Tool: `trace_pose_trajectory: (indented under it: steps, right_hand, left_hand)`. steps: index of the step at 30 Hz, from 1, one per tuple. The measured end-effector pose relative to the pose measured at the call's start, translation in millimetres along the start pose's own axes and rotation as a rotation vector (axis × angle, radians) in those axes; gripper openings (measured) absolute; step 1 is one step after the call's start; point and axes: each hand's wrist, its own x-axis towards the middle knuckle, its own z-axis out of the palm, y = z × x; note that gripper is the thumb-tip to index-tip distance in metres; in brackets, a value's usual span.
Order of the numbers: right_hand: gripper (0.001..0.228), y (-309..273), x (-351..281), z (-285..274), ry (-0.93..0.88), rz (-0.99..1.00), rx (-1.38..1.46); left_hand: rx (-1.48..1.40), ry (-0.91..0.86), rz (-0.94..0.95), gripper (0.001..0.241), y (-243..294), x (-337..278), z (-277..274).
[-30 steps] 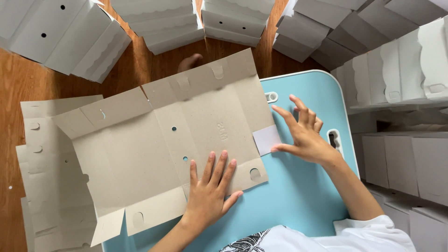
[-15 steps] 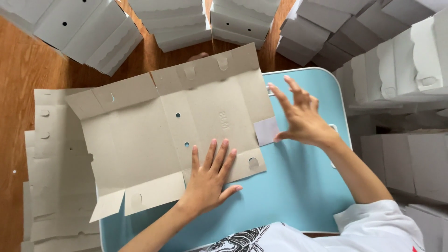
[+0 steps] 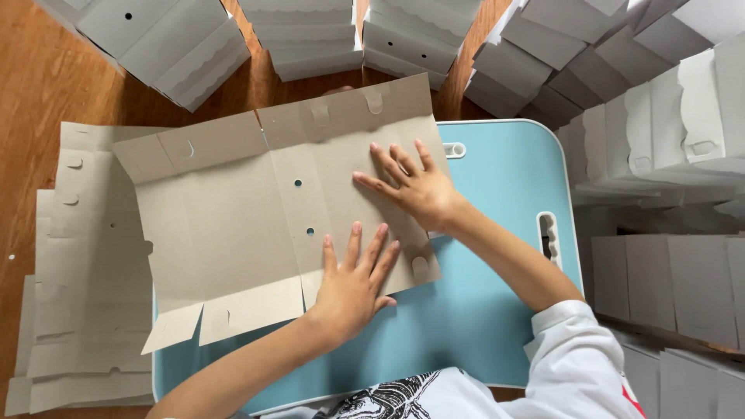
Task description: The person folds a flat cardboard template into a box by bending the sides and tucking in the tabs by hand, then places the finished box onto a large stack of similar boxes.
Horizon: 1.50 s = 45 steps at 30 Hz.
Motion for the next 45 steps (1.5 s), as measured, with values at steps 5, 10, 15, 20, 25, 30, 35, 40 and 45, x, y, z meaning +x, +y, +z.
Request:
trace_pose_trajectory:
  steps: [5, 10, 15, 20, 25, 30, 35, 40, 45]
  right_hand:
    - [0.132, -37, -18, -7, 0.095, 0.137, -0.207]
    - [0.099, -32, -46, 0, 0.461, 0.215, -0.258]
    - [0.124, 19, -55, -16, 0.02, 0.057, 0.257]
    - [0.124, 53, -79, -40, -0.054, -0.054, 0.857]
    - [0.111, 68, -82, -9, -0.032, -0.2, 1.149]
    - [0.132, 64, -78, -10, -0.081, -0.261, 0.968]
    - [0.129, 42, -73, 1, -0.007, -0.104, 0.725]
    - [0.11, 35, -70, 15, 0.077, -0.033, 0.56]
    - [0.12, 37, -67, 26, 0.136, -0.038, 0.604]
  left_hand:
    - [0.05, 0.101, 0.065, 0.069, -13, 8, 0]
    - [-0.197, 0.127, 0.218, 0.053, -64, 17, -30]
    - [-0.441, 0.12, 0.355, 0.046, -108, 23, -57]
    - [-0.642, 0.287, 0.359, 0.073, -136, 44, -60]
    - [-0.643, 0.361, 0.391, 0.081, -152, 69, -30]
    - [-0.425, 0.377, 0.231, 0.097, -153, 72, -27]
    - [-0.395, 0.37, 0.177, 0.133, -159, 81, -23]
    - [-0.387, 0.332, 0.16, 0.131, -156, 81, -23]
    - [-0.395, 0.347, 0.185, 0.133, -160, 84, -20]
